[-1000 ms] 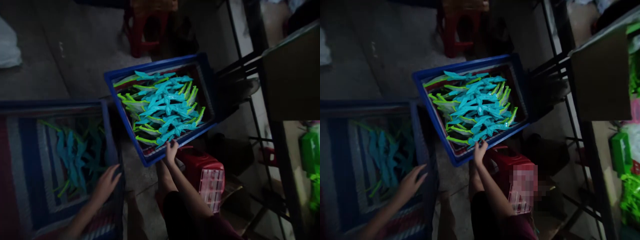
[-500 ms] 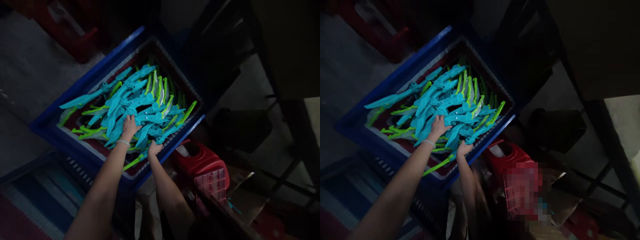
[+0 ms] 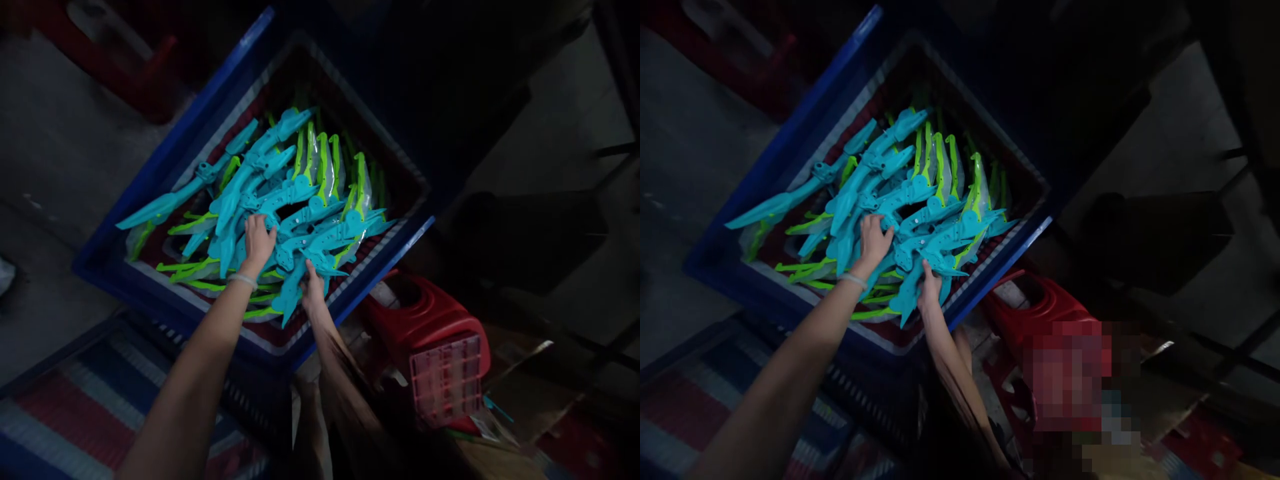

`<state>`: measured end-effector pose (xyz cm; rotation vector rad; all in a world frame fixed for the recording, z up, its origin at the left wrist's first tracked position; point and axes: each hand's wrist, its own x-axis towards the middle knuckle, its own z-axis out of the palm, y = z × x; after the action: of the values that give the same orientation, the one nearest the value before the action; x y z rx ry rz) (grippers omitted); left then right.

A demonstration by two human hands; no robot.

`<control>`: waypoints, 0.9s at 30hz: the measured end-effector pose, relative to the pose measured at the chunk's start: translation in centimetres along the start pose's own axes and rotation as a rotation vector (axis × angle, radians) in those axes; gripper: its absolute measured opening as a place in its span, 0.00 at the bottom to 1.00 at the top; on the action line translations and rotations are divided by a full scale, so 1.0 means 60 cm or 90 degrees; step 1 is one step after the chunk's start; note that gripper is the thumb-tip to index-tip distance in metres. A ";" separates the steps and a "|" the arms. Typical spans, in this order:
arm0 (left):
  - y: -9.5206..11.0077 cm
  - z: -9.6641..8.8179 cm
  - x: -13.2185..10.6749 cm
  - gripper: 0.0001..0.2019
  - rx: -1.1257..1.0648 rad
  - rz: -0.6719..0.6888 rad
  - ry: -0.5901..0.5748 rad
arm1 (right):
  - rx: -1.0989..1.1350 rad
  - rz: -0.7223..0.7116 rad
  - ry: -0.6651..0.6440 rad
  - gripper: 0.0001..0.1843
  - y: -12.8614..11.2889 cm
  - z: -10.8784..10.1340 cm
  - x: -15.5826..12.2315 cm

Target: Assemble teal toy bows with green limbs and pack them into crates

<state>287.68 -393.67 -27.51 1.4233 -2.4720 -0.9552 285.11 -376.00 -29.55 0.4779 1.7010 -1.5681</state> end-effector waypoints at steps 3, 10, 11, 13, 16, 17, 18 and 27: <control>0.018 0.017 0.010 0.19 0.015 0.015 -0.004 | 0.081 0.028 -0.028 0.35 -0.017 0.016 0.005; 0.061 0.064 -0.020 0.18 0.056 0.016 -0.057 | 0.193 0.042 -0.150 0.27 -0.056 0.045 0.016; 0.064 0.060 -0.018 0.18 0.058 0.029 -0.064 | 0.201 0.041 -0.165 0.27 -0.059 0.045 0.017; 0.067 0.044 -0.004 0.20 0.062 0.063 -0.070 | 0.209 0.043 -0.191 0.29 -0.061 0.044 0.022; 0.058 0.013 0.038 0.27 0.074 0.062 -0.022 | 0.216 0.051 -0.216 0.28 -0.061 0.043 0.040; 0.052 0.005 0.054 0.31 0.078 0.038 0.000 | 0.220 0.051 -0.223 0.26 -0.061 0.043 0.048; 0.047 -0.001 0.069 0.36 0.080 0.012 0.018 | 0.227 0.049 -0.229 0.25 -0.061 0.043 0.056; 0.060 0.029 0.018 0.20 0.069 -0.022 -0.064 | 0.282 0.061 -0.239 0.17 -0.075 0.057 0.119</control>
<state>283.74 -392.49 -27.02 1.4896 -2.6170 -0.9352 278.22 -381.61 -31.61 0.4398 1.0370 -1.8336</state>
